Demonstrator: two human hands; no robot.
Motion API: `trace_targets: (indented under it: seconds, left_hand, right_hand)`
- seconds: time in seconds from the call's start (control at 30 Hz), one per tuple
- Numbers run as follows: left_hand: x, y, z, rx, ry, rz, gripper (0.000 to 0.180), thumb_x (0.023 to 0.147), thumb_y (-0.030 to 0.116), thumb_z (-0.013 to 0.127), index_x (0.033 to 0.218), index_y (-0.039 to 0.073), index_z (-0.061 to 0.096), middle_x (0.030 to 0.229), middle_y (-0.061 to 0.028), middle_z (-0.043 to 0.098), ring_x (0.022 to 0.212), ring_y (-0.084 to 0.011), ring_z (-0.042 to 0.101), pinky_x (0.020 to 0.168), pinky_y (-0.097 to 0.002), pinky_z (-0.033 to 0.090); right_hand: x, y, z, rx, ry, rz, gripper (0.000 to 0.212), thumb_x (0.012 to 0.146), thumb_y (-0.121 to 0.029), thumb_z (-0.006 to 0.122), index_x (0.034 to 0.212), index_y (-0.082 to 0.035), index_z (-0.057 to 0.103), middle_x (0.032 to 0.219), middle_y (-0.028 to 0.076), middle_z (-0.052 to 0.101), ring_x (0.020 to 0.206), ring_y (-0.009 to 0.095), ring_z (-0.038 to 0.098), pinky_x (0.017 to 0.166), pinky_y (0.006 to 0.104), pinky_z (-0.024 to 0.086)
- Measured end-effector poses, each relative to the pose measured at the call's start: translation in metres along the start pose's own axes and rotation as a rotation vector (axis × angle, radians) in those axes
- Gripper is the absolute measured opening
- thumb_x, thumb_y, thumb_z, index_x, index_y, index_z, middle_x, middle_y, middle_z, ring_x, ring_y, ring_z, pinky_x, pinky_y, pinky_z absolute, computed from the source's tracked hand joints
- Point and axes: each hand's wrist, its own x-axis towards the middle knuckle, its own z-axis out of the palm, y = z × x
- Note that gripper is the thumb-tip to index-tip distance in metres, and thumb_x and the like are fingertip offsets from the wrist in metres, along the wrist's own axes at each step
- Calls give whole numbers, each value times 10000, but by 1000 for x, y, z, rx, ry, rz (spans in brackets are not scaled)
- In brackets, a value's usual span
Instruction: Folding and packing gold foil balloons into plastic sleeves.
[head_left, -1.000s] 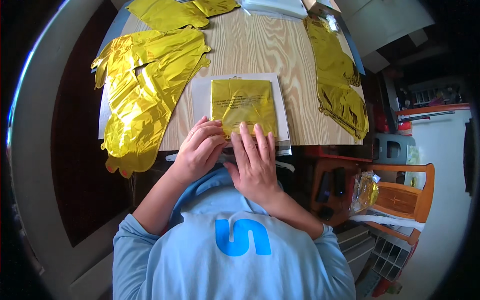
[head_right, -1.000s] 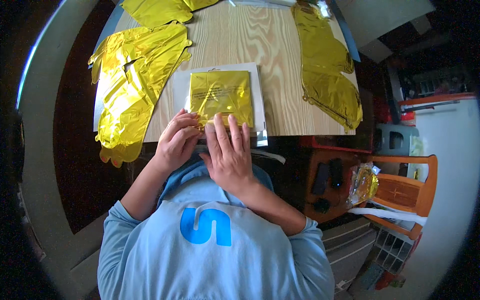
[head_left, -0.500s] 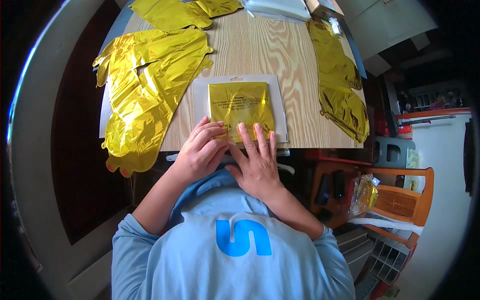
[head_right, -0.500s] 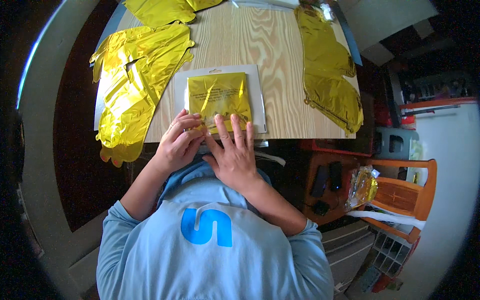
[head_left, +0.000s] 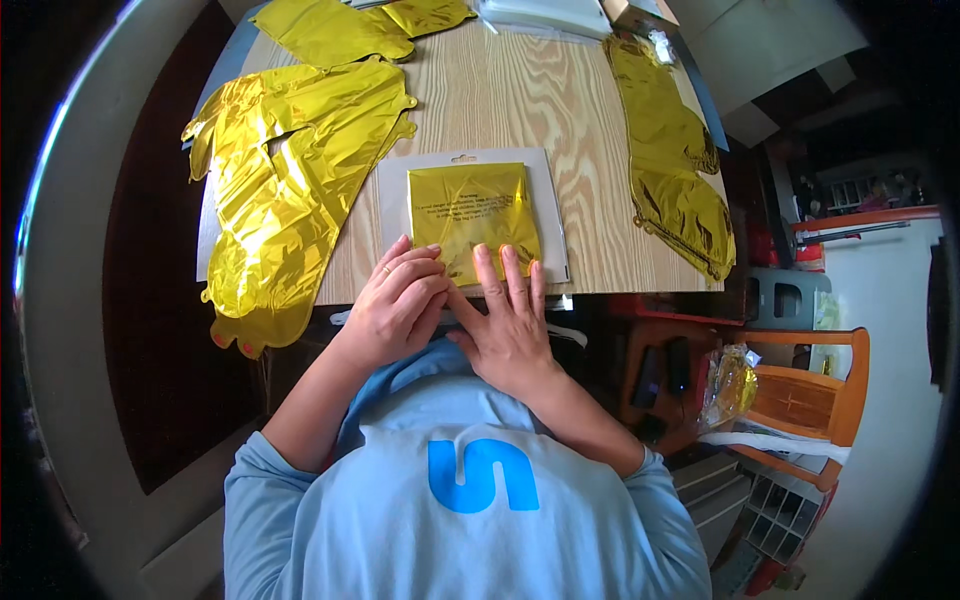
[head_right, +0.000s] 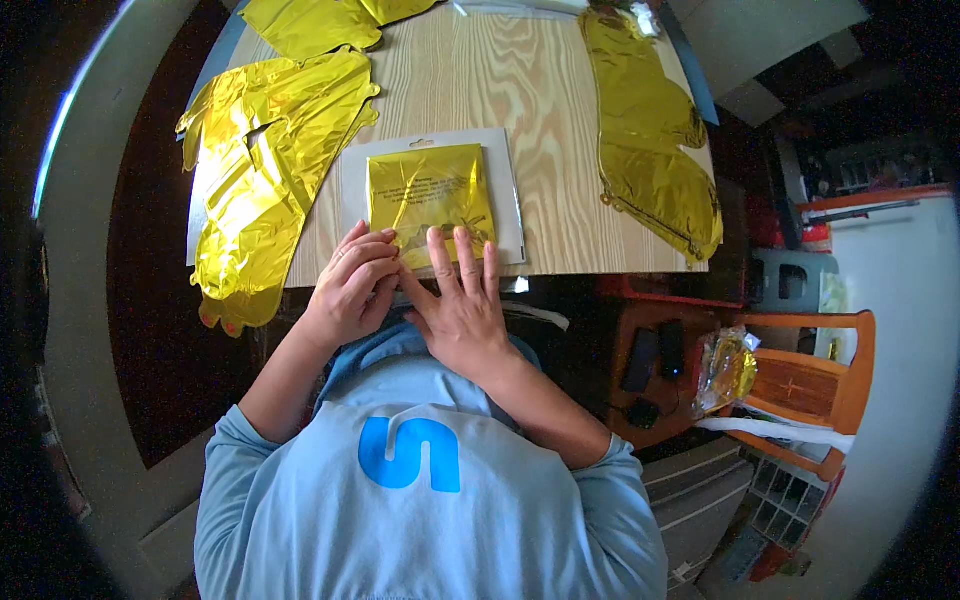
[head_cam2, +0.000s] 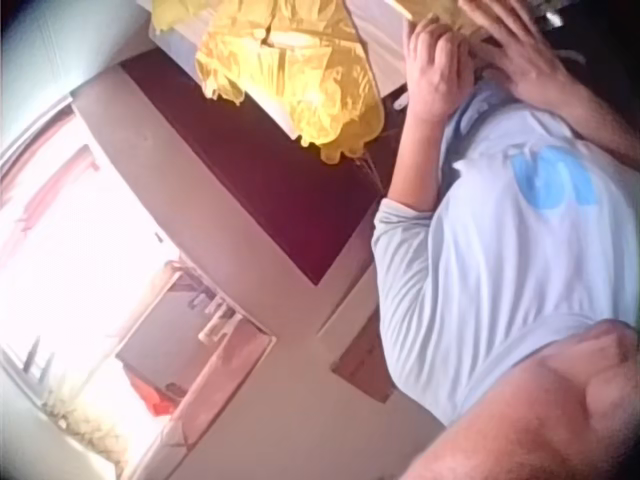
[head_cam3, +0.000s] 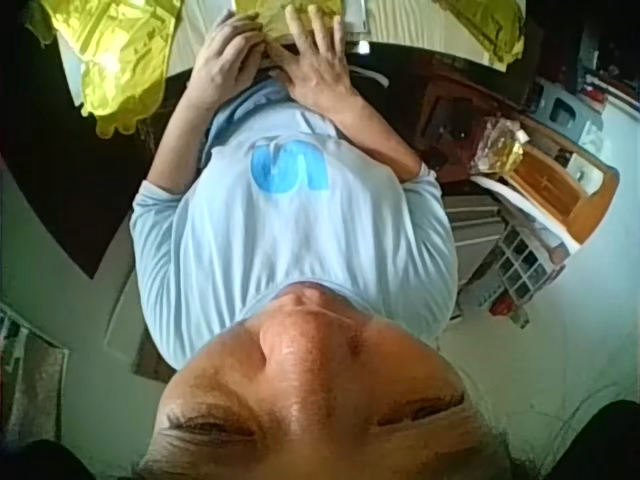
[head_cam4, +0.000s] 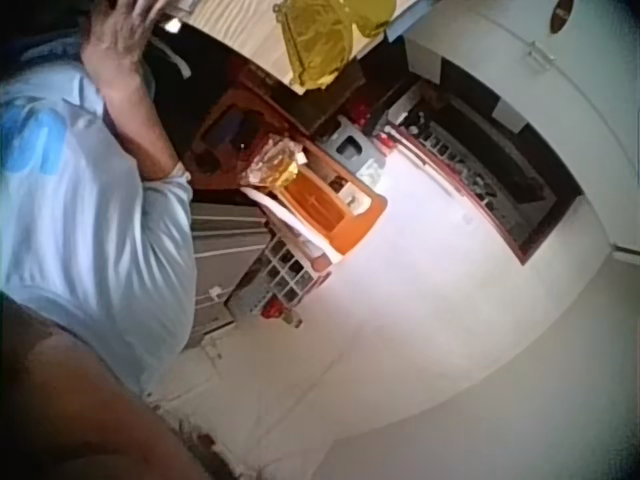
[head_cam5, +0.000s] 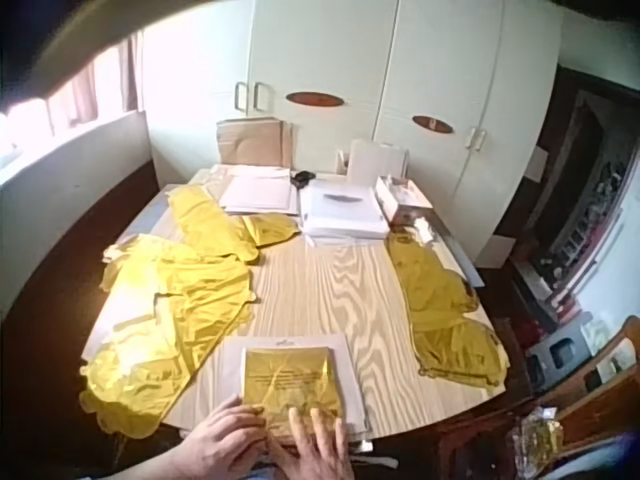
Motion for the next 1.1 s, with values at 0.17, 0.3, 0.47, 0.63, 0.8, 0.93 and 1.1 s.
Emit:
trace_targets:
  seconds: [0.17,0.3,0.47,0.63,0.8,0.93,1.1]
  left_hand:
    - [-1,0,0,13,-20,7,221,823,13,730,1020,46,636,1075,-126,653,1175,-330,637,1122,-540,415]
    - [-1,2,-1,50,-71,-25,272,780,53,767,1022,70,643,1092,-112,642,1225,-329,604,1141,-567,374]
    - [17,18,-8,133,-212,-80,401,764,143,791,1135,101,643,1260,-131,590,1355,-368,483,1182,-603,275]
    - [23,5,-1,137,-266,-81,612,767,221,807,1328,126,581,1399,-148,526,1403,-404,417,1181,-607,254]
    - [27,2,-4,81,-284,-79,525,840,239,768,1323,134,593,1373,-135,550,1376,-375,448,1181,-598,253]
    - [28,-2,-6,41,-302,-103,564,807,211,768,1336,141,587,1375,-137,542,1385,-383,428,1181,-605,244]
    - [36,-1,-8,16,-338,-150,591,804,214,772,1351,126,564,1387,-136,522,1389,-383,423,1180,-615,241]
  right_hand:
    - [-21,15,-5,88,314,-97,394,897,-149,659,1254,15,627,1406,227,546,1350,417,488,1144,634,302]
    - [-34,24,-35,66,434,-116,201,872,-119,706,1048,-22,709,1082,121,684,1058,291,660,1020,483,468]
    - [-17,45,-47,-20,455,-51,308,820,-100,778,1115,-64,697,1210,111,625,1080,301,603,921,442,474]
    - [-17,66,-45,-29,308,-31,301,786,-92,789,1074,-85,703,1185,83,636,1107,295,595,922,425,483]
    - [-11,75,-57,7,228,-58,284,771,-123,805,1041,-107,715,1134,57,663,1074,261,613,899,407,494]
    - [26,106,-108,461,-132,41,266,757,-139,853,998,-102,745,1059,93,709,1012,282,667,898,385,526]
    - [187,166,-97,488,54,226,139,943,-144,694,924,-8,716,809,79,704,701,122,609,655,299,502]
